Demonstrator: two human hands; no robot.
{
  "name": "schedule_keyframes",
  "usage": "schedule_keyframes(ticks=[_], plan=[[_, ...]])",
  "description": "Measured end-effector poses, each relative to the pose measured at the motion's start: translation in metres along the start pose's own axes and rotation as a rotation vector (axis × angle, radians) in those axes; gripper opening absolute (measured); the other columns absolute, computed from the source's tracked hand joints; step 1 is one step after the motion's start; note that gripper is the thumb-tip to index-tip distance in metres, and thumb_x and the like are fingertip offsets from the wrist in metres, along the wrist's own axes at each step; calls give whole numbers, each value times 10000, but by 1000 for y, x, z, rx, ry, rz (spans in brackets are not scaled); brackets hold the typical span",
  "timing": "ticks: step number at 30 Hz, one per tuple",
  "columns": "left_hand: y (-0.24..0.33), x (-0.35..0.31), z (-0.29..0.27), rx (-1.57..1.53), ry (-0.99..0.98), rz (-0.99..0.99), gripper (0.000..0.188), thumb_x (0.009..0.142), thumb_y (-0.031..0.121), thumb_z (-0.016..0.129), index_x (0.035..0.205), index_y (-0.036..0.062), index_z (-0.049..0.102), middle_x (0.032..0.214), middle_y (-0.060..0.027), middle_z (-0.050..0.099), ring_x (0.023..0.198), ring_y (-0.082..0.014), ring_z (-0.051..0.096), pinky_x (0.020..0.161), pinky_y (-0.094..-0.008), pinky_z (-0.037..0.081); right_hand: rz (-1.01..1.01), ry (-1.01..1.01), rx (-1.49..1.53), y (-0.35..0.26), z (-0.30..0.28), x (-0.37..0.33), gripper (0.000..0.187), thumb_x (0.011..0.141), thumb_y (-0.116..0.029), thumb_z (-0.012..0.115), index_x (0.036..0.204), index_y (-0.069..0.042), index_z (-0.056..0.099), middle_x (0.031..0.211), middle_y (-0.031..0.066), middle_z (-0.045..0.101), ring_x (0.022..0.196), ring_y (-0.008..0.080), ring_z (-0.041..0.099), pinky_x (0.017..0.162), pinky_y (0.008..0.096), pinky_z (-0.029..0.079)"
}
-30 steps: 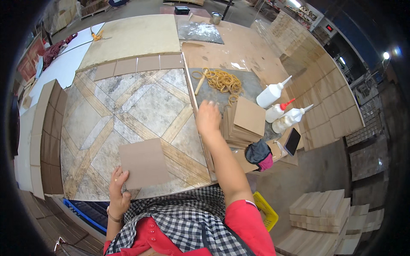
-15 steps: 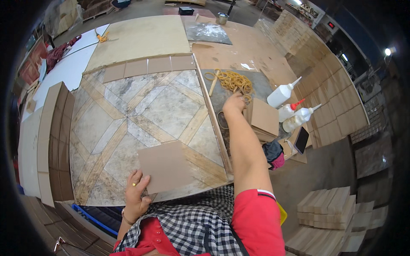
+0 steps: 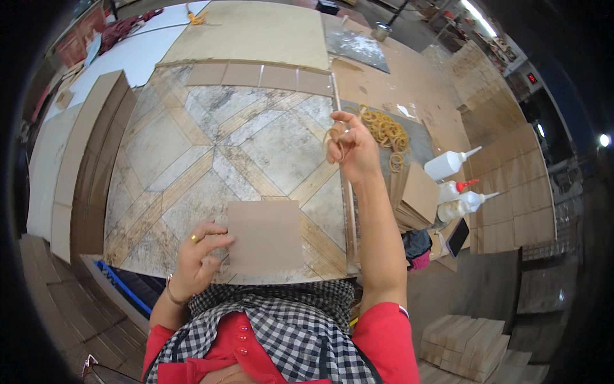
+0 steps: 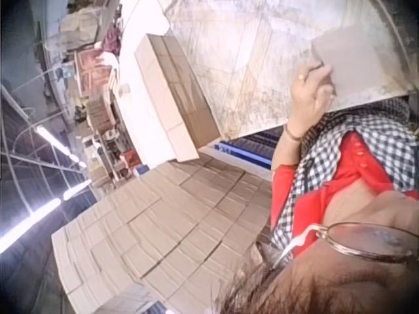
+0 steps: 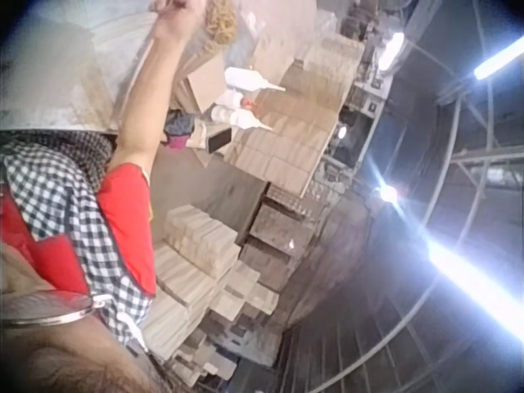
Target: Folding flat cardboard pieces into boxes and securing them with rubber bands.
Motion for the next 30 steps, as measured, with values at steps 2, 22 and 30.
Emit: schedule_keyframes(ticks=[2,22,30], plan=[[7,12,-4,66,1,45,160,777,98,634,919,26,648,972,-153,584,864,-326,559,819,-405,446,70,-187,105,6,33,-13,448,741,5,408,1188,16,442,746,50,484,468,121,403,460,270,353],[-14,34,-7,-176,260,-283,62,831,36,561,790,-10,561,726,-68,621,696,-116,609,655,-261,500,-268,-499,-1002,37,144,-75,496,770,33,593,1250,-65,517,868,67,563,662,132,541,608,261,438],[-47,40,-32,-275,241,-461,132,827,11,523,706,13,469,678,-50,588,699,-128,653,603,-253,530,-226,163,-1155,-1,43,-88,355,715,65,535,1053,-36,571,790,54,578,562,83,532,483,252,427]])
Point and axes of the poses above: each hand's wrist, its own x-axis towards the middle knuckle, its own z-axis out of the palm, y = z × x, the point moved 4 cm from there along x, towards the middle knuckle
